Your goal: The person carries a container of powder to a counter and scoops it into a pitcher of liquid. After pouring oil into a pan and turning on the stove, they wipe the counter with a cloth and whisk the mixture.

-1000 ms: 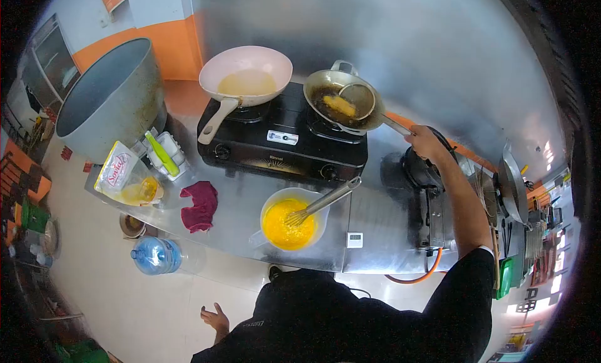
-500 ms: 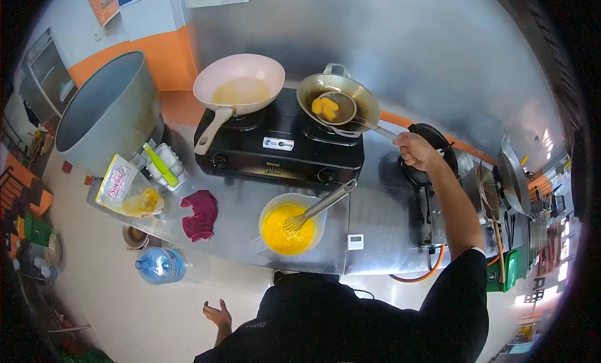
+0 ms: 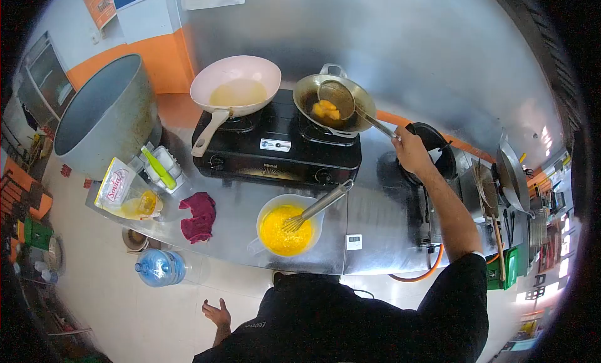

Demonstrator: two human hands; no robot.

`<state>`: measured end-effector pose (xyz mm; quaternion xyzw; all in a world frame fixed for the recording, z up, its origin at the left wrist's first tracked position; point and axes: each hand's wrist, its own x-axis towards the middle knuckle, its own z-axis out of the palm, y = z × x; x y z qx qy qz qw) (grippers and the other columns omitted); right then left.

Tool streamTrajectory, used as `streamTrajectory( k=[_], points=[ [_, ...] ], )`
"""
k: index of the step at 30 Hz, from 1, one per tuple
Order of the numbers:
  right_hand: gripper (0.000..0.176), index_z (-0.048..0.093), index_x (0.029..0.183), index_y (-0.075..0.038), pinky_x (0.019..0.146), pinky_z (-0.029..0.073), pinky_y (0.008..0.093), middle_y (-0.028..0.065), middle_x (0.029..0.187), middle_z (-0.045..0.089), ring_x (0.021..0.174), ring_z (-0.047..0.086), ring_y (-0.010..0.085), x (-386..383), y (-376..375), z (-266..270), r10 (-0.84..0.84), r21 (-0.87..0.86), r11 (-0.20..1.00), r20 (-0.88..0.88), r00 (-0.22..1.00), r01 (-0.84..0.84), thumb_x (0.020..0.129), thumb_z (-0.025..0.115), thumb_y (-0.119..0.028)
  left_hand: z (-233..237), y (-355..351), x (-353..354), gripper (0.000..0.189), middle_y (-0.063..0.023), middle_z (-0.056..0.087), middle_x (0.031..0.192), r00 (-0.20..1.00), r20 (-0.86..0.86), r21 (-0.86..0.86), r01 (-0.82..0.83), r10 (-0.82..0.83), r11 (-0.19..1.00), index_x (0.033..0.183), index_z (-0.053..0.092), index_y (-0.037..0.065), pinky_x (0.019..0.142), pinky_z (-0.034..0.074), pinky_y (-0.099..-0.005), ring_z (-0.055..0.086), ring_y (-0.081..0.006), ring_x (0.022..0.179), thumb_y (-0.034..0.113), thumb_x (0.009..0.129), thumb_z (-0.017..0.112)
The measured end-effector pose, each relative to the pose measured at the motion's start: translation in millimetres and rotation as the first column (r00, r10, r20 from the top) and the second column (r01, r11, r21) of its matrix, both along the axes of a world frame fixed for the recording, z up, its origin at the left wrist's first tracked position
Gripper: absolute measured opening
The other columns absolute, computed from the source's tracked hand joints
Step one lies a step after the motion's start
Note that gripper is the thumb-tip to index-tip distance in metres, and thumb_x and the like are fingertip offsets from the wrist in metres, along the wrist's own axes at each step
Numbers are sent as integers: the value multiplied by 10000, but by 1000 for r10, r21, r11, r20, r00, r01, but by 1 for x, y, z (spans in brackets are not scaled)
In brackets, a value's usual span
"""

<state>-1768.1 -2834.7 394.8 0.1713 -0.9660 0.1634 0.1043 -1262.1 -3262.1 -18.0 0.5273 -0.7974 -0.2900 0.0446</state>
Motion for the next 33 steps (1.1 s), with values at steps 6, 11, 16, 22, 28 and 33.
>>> streamTrajectory(
  k=[6, 11, 16, 22, 28, 33],
  points=[
    [150, 459, 988, -18, 659, 459, 558, 268, 759, 610, 742, 595, 484, -2, 10, -7, -16, 135, 990, -103, 995, 30, 905, 530, -120, -3, -1, 2, 728, -242, 342, 1275, 1000, -23, -2, 17, -17, 1000, 1324, 297, -11, 986, 295, -544, 356, -436, 1161, 383, 830, 659],
    [138, 453, 972, -19, 654, 447, 569, 270, 758, 609, 738, 589, 487, -1, 19, -2, -67, 133, 988, -121, 990, 83, 908, 528, -115, -4, -2, -1, 719, -245, 342, 1275, 1000, -13, 24, -23, 24, 999, 1324, 302, 2, 985, 297, -550, 356, -440, 1158, 363, 825, 673],
    [127, 456, 973, -21, 658, 448, 564, 263, 755, 611, 744, 595, 475, 11, 20, 8, -81, 85, 992, -142, 987, 93, 909, 526, -106, -2, -3, -2, 712, -247, 340, 1275, 1000, -12, 7, -13, 13, 1000, 1321, 303, 1, 983, 301, -550, 361, -441, 1153, 336, 820, 680],
    [120, 469, 973, -23, 651, 451, 553, 254, 728, 610, 742, 601, 463, 16, 18, 4, -38, 30, 999, -176, 984, 44, 906, 530, -102, -6, -4, 0, 725, -244, 351, 1264, 1000, 12, -11, -1, 2, 1000, 1318, 304, -25, 986, 304, -541, 362, -438, 1159, 350, 824, 680],
    [180, 511, 1010, 4, 669, 486, 544, 264, 774, 623, 753, 624, 438, 15, 2, -1, -132, 54, 989, -104, 986, 138, 913, 495, -147, -22, -2, 5, 687, -240, 416, 1206, 1000, 17, -136, 4, -2, 991, 1297, 354, -20, 972, 328, -526, 402, -422, 1144, 387, 839, 665],
    [295, 510, 1130, 0, 783, 511, 521, 251, 931, 646, 881, 638, 404, 20, -11, -4, -107, -39, 993, 125, 986, 113, 876, 513, -149, -38, -2, -4, 677, -233, 454, 1171, 994, 37, -315, 111, -105, 943, 1277, 387, -15, 951, 353, -517, 437, -415, 1114, 428, 839, 652]
  ],
)
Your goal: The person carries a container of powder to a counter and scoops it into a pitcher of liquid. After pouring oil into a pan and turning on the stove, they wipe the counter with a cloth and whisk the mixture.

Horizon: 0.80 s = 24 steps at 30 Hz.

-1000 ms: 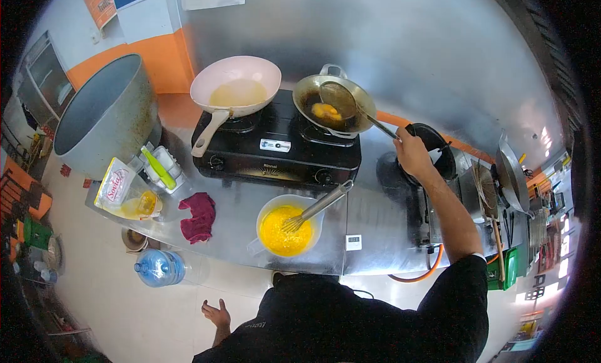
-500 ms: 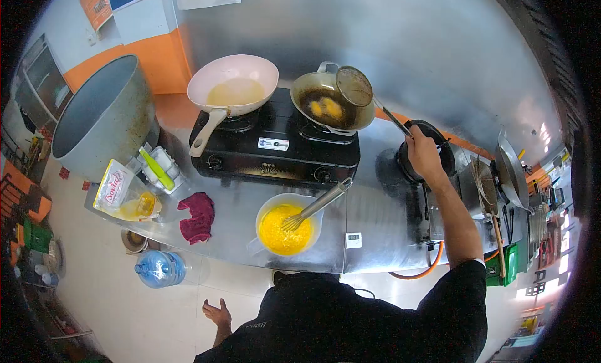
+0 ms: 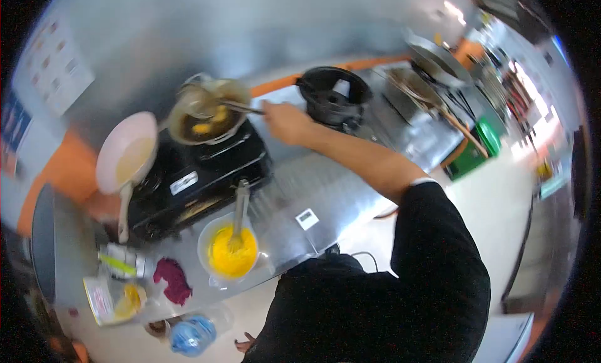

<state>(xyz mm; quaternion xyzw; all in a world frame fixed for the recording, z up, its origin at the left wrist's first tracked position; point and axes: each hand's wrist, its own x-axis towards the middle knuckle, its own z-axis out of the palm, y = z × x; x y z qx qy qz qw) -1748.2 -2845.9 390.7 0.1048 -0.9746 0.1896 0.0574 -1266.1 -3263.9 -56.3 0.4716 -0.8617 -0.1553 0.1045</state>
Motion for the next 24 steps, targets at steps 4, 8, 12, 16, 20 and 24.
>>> streamTrajectory(
  k=[4, 8, 12, 16, 20, 24],
  points=[
    [271, 485, 1074, -5, 718, 504, 524, 246, 812, 638, 809, 636, 432, -7, -4, -21, 37, -17, 999, -91, 995, -39, 832, 554, -106, -4, 10, -10, 677, -229, 467, 1158, 1000, 21, -67, -12, 14, 998, 1268, 400, -12, 938, 366, -510, 450, -412, 1101, 458, 841, 637],
    [191, 521, 925, -13, 536, 465, 450, 144, 668, 599, 615, 605, 302, -39, 23, -36, -50, -367, 930, -153, 987, -10, 882, 580, -190, -4, 28, -17, 680, -225, 481, 1145, 998, 36, -108, -47, 51, 993, 1258, 413, -9, 925, 379, -503, 464, -409, 1088, 487, 843, 622],
    [233, 538, 749, -91, 371, 238, 248, -62, 552, 356, 431, 307, 68, -25, 108, 17, 96, -906, 261, 369, 924, 334, 901, 614, -250, -6, 57, -20, 685, -220, 495, 1131, 993, 61, -139, -92, 102, 986, 1249, 426, -6, 913, 393, -497, 477, -406, 1075, 517, 845, 607],
    [167, 529, 761, -121, 383, 218, 221, -64, 587, 330, 449, 287, 63, 5, 265, 30, 6, -923, 30, 383, 924, 383, 904, 594, -181, -6, 86, -14, 693, -216, 509, 1118, 982, 97, -168, -146, 164, 975, 1239, 439, -3, 900, 406, -490, 491, -403, 1062, 547, 847, 592],
    [145, 585, 827, -125, 374, 216, 231, -79, 588, 359, 431, 281, 56, 64, 441, 28, -231, -916, 68, 371, 899, 395, 937, 555, -214, -1, 115, 1, 703, -212, 523, 1105, 960, 130, -200, -221, 249, 955, 1230, 452, -1, 887, 419, -483, 504, -400, 1049, 576, 848, 577],
    [145, 583, 832, -102, 370, 207, 228, -76, 562, 335, 417, 283, 64, 111, 548, 9, -460, -833, 76, 459, 760, 548, 926, 551, -207, -1, 130, 17, 715, -208, 537, 1092, 934, 158, -258, -275, 321, 926, 1221, 465, 2, 875, 432, -476, 518, -397, 1036, 606, 850, 562]
  ],
)
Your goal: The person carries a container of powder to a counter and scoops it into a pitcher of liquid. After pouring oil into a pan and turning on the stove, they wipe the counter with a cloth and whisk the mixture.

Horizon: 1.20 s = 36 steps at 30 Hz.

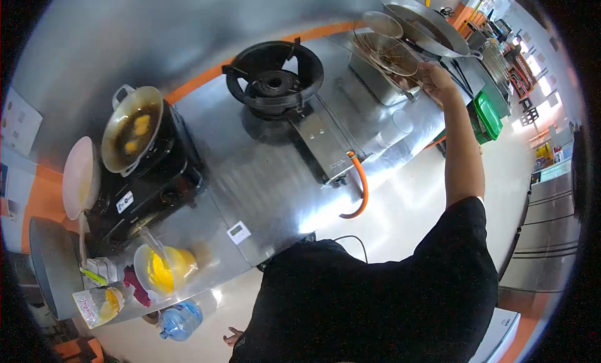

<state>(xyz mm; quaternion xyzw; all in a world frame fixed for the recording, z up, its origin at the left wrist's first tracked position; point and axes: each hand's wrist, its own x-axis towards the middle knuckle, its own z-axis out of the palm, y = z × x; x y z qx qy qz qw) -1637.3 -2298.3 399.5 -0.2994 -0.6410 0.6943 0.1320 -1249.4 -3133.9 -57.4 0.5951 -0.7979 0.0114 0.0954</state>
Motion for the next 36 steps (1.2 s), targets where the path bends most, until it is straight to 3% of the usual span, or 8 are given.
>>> streamTrajectory(
  k=[8, 13, 17, 20, 24, 27, 30, 36],
  points=[
    [104, 592, 956, -121, 425, 281, 278, -10, 593, 403, 478, 363, 103, 1, 121, -94, -228, 329, 935, 261, 938, 136, 886, 584, -198, 138, 11, -78, 660, -302, 542, 1136, 829, -511, -81, 218, -229, 973, 1198, 491, -110, 941, 426, -483, 532, -433, 1047, 494, 933, 514],
    [513, 477, 1390, -234, 462, 346, 391, 109, 617, 522, 476, 420, 188, 14, 197, -169, -3, 857, -135, 501, 865, -497, 900, 435, -90, 167, -55, -131, 416, -192, 470, 1276, 616, -760, -39, 273, -206, 961, 1271, 419, -45, 1021, 349, -400, 449, -289, 1166, 261, 991, 450],
    [631, 512, 1338, -53, 783, 483, 391, 132, 1203, 589, 1015, 570, 283, -7, 298, -222, -199, 538, 840, 432, 879, -74, 897, 528, -503, 230, -22, -180, 489, -175, 428, 1331, 417, -888, -9, 405, -193, 914, 1342, 360, -32, 1059, 301, -371, 403, -282, 1239, 325, 1012, 407],
    [576, 452, 1361, -78, 771, 508, 488, 178, 1172, 590, 990, 592, 328, 12, 251, -162, -682, 553, -297, 448, 578, -779, 951, 468, -483, 253, -4, -205, 548, -108, 432, 1342, 379, -921, 112, 479, -90, 870, 1345, 395, 63, 1032, 304, -431, 401, -254, 1244, 479, 988, 372],
    [442, 534, 1240, -5, 896, 459, 407, 154, 1191, 589, 1042, 576, 275, -3, -43, -82, 92, 951, 196, -261, 961, 240, 945, 564, -333, 240, -6, -222, 498, -123, 529, 1232, 343, -919, 110, 701, -197, 704, 1300, 453, 5, 1023, 337, -331, 464, -214, 1181, 402, 1020, 346],
    [536, 410, 1367, -41, 972, 399, 371, 146, 1303, 515, 1167, 506, 236, 0, -326, -76, 643, 690, 640, -240, 728, -338, 918, 595, -267, 228, -24, -232, 425, -78, 591, 1078, 376, -915, 174, 694, -145, 699, 1212, 520, 9, 951, 396, -323, 522, -165, 1054, 365, 1015, 397],
    [763, 229, 1480, -114, 961, 388, 379, 158, 1430, 402, 1265, 416, 260, -3, -526, -98, 861, 432, 509, -251, 443, -744, 867, 670, -229, 225, -41, -242, 301, -41, 620, 896, 320, -917, 142, 820, -238, 554, 1082, 583, 13, 782, 473, -309, 572, -135, 854, 277, 951, 519],
    [219, 479, 816, -105, 560, 427, 271, 14, 639, 486, 537, 492, 115, -14, -700, -110, 693, -110, 571, -466, 550, -813, 956, 568, -250, 254, -70, -247, 441, -101, 680, 768, 276, -894, 258, 961, -352, 98, 982, 675, 65, 634, 508, -304, 615, -131, 656, 285, 640, 847]
  ],
)
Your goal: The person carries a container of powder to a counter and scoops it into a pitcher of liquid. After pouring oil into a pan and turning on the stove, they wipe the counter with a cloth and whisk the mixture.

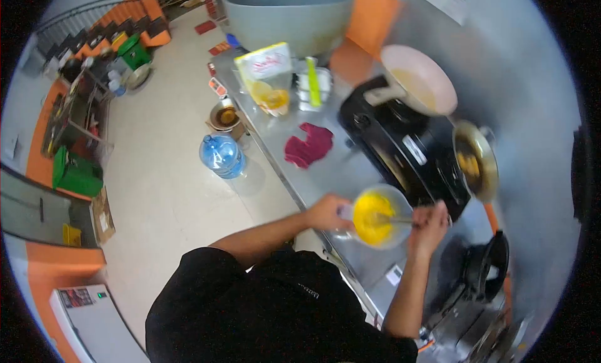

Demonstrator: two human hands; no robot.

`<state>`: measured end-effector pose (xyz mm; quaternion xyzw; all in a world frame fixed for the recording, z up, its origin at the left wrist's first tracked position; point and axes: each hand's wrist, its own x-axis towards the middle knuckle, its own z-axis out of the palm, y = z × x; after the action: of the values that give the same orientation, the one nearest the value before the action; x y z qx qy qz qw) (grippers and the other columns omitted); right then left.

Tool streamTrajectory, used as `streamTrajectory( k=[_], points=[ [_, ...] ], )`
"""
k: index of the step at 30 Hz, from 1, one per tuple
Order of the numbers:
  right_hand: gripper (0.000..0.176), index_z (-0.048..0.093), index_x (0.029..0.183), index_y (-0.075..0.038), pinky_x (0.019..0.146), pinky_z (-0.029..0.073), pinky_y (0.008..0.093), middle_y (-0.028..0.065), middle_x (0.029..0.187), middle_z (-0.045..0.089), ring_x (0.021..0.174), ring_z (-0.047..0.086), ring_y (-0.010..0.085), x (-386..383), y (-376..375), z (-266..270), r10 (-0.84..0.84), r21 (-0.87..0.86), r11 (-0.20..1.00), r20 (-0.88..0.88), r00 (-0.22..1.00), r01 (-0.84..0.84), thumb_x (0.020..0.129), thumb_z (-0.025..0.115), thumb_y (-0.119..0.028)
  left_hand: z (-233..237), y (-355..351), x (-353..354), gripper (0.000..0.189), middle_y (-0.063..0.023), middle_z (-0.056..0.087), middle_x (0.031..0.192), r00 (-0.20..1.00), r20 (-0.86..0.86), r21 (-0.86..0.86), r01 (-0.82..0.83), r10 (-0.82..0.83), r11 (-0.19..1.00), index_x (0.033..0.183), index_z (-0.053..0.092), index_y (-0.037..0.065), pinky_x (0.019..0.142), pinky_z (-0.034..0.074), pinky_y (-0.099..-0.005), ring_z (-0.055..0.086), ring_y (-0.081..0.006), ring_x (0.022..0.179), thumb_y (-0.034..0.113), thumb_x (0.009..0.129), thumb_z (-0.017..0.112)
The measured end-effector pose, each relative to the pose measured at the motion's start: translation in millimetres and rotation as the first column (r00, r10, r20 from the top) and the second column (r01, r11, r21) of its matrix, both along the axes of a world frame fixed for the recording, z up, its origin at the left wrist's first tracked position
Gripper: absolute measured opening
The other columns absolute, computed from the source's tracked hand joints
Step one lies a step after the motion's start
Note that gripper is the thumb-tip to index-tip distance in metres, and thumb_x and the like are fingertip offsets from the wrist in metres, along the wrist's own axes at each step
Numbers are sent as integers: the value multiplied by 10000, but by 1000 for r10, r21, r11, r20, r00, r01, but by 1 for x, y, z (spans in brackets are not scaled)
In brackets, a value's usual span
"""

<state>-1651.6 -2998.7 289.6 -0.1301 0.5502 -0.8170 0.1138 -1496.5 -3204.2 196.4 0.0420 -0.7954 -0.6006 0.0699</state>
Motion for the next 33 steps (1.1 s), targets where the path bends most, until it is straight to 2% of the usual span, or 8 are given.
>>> streamTrajectory(
  k=[4, 6, 10, 12, 16, 19, 22, 33],
  points=[
    [357, 409, 663, -155, 376, 217, 224, -64, 482, 306, 388, 264, 64, 37, 4, 67, -127, -84, 990, -121, 985, 117, 980, 500, -293, 4, -3, 5, 535, -94, 614, 642, 982, 185, -35, -18, 24, 999, 869, 658, 46, 564, 480, -351, 599, -199, 575, 443, 580, 869],
    [333, 410, 691, -129, 389, 218, 217, -65, 485, 303, 387, 250, 59, 78, -32, 125, -121, -77, 992, -305, 945, 102, 978, 506, -267, -14, 0, 9, 579, -116, 571, 608, 993, -80, 11, -88, 88, 996, 796, 617, 28, 536, 456, -385, 592, -269, 555, 501, 565, 859],
    [349, 355, 694, -130, 371, 264, 251, -13, 487, 296, 364, 286, 85, 52, -70, 55, -267, 125, 922, -484, 833, 367, 957, 568, -216, -6, -6, 16, 594, -136, 556, 608, 988, -125, -49, -95, 89, 994, 751, 577, 26, 529, 441, -392, 585, -301, 553, 524, 573, 847],
    [326, 362, 716, -129, 352, 248, 255, -18, 490, 307, 364, 269, 76, 53, -71, 56, -88, 132, 981, -365, 927, 146, 969, 549, -211, -2, -14, 21, 598, -138, 546, 603, 987, -137, -41, -91, 85, 995, 739, 562, 26, 525, 434, -393, 575, -302, 543, 529, 577, 842],
    [266, 402, 744, -129, 345, 253, 261, -34, 485, 332, 360, 269, 71, 51, -78, 67, 34, -83, 995, -238, 971, -55, 979, 515, -178, 14, -34, 32, 586, -104, 562, 601, 997, 24, 5, -79, 79, 997, 778, 592, 34, 521, 434, -372, 560, -230, 525, 529, 586, 840],
    [274, 414, 715, -129, 391, 266, 247, -25, 540, 383, 431, 333, 66, 63, -88, 68, -196, 120, 966, -236, 952, 228, 970, 514, -121, 23, -45, 40, 354, -34, 603, 626, 980, 177, 64, -107, 95, 992, 799, 683, 73, 513, 444, -304, 509, -104, 525, 311, 625, 880],
    [277, 387, 714, -139, 369, 254, 279, 1, 447, 308, 345, 260, 90, 69, -104, 100, 12, -92, 995, -240, 971, -35, 974, 481, -116, 35, -48, 35, 324, -29, 595, 572, 990, 11, 132, -140, 140, 981, 738, 658, 33, 487, 432, -273, 507, -62, 519, 207, 603, 895],
    [313, 386, 681, -96, 371, 261, 250, -11, 465, 380, 368, 329, 66, 55, -132, 151, -24, -200, 978, -407, 913, -64, 966, 516, -92, 85, -72, 20, 370, -4, 577, 550, 965, -196, 127, -149, 172, 981, 703, 610, 27, 458, 365, -227, 468, -29, 495, 192, 578, 916]
  ],
)
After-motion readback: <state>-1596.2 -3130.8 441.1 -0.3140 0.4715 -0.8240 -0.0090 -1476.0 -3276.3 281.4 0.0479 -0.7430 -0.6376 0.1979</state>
